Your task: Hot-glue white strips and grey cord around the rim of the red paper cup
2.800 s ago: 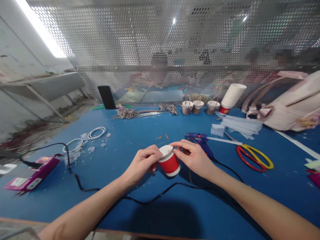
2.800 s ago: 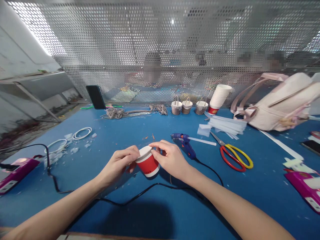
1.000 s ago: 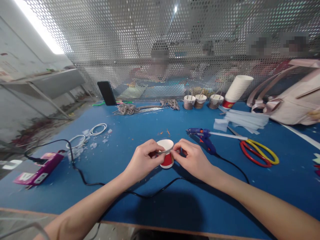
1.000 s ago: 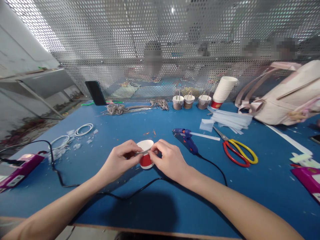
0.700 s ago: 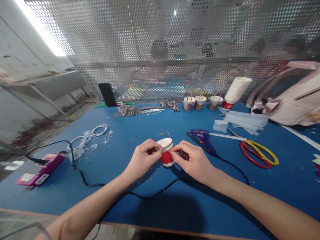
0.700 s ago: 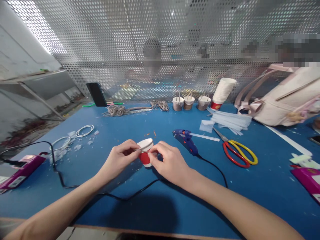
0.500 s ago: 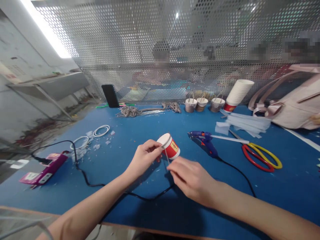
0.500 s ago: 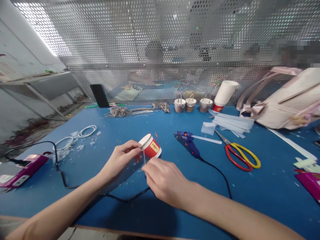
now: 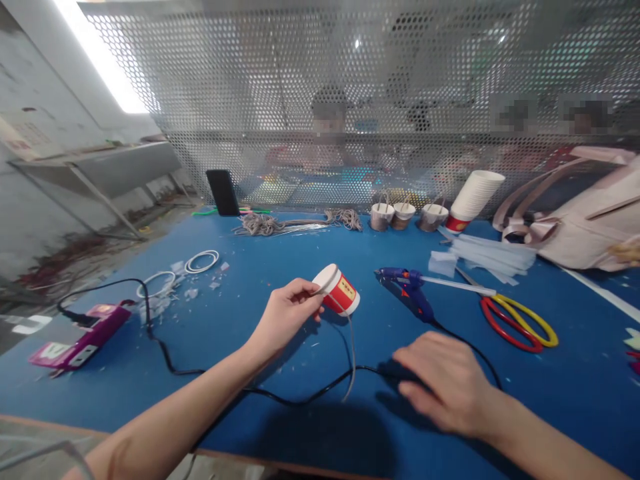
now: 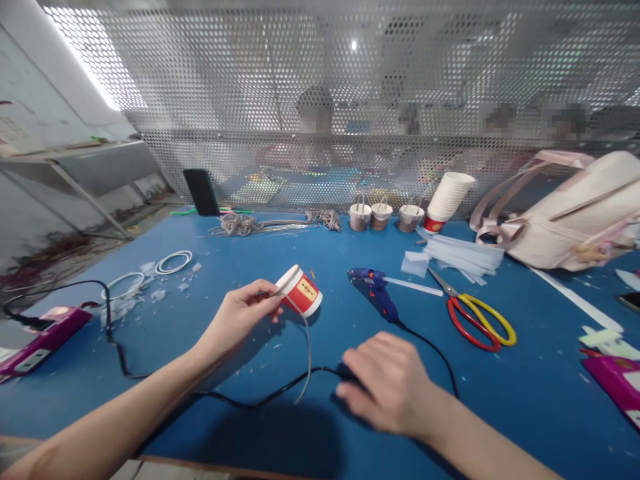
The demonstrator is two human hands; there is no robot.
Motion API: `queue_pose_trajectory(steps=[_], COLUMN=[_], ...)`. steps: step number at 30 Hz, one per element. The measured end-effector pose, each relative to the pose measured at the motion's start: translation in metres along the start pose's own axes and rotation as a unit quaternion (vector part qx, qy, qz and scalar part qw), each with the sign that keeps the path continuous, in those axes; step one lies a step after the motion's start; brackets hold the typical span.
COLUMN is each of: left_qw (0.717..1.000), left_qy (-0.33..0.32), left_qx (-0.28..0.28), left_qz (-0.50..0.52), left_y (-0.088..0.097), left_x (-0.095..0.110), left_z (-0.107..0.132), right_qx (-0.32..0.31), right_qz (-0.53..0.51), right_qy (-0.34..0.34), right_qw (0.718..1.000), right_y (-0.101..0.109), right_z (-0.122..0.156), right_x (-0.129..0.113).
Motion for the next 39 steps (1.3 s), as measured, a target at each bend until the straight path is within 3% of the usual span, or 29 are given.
queue_pose_trajectory(steps=[3,6,8,11,15,18,24,29,34,39], left_qw=[1.000,1.000,1.000,1.000,1.000,0.999,1.000,0.995,0.985,0.976], left_qy=[-0.002,-0.003,-0.001,0.004,0.016,0.021,-0.004,-0.076,-0.129,-0.161], left_qx=[0.008,0.003,-0.002,-0.005,-0.015,-0.017,-0.013,-0.010,0.002,0.012], left_qz=[0.012,0.019,0.015,0.009,0.019,0.019,-0.001,-0.070,-0.118,-0.149], left_y=[0.002,0.000,-0.001,-0.003,-0.005,-0.005,-0.006,-0.008,-0.010,-0.010], left_x=[0.002,0.002,0.000,-0.003,-0.008,-0.011,-0.008,0.004,0.007,0.003], left_z=[0.000,0.000,0.000,0.000,0.001,0.001,0.004,0.011,0.015,0.013], right_qx=[0.074,0.055,0.006,-0.035,-0.014,0.002,0.021,-0.017,-0.003,0.005], right_qz=[0.043,0.002,-0.067,-0.125,-0.140,-0.142,-0.237,-0.253,-0.219,-0.224], right_qy=[-0.171,-0.388,-0.432,-0.430,-0.432,-0.452,-0.438,-0.390,-0.353,-0.339], right_qw=[0.982,0.920,0.899,0.893,0.891,0.881,0.867,0.885,0.910,0.914], right_y=[0.020,0.016,-0.001,-0.024,-0.039,-0.039,-0.024,-0.022,-0.018,-0.024], right_z=[0.026,0.047,0.044,0.027,0.015,0.016,0.009,0.001,-0.006,-0.006], right_x=[0.064,0.123,0.140,0.148,0.148,0.139,0.083,0.046,0.039,0.038])
Point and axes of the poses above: each hand's wrist, its own z-axis away from the middle knuckle, its own y-axis out of the back of the hand, x = y × z, the point moved 7 cm from there along -z, towards the middle knuckle, and after that the axes turned 4 degrees about y, right-handed, at the moved point
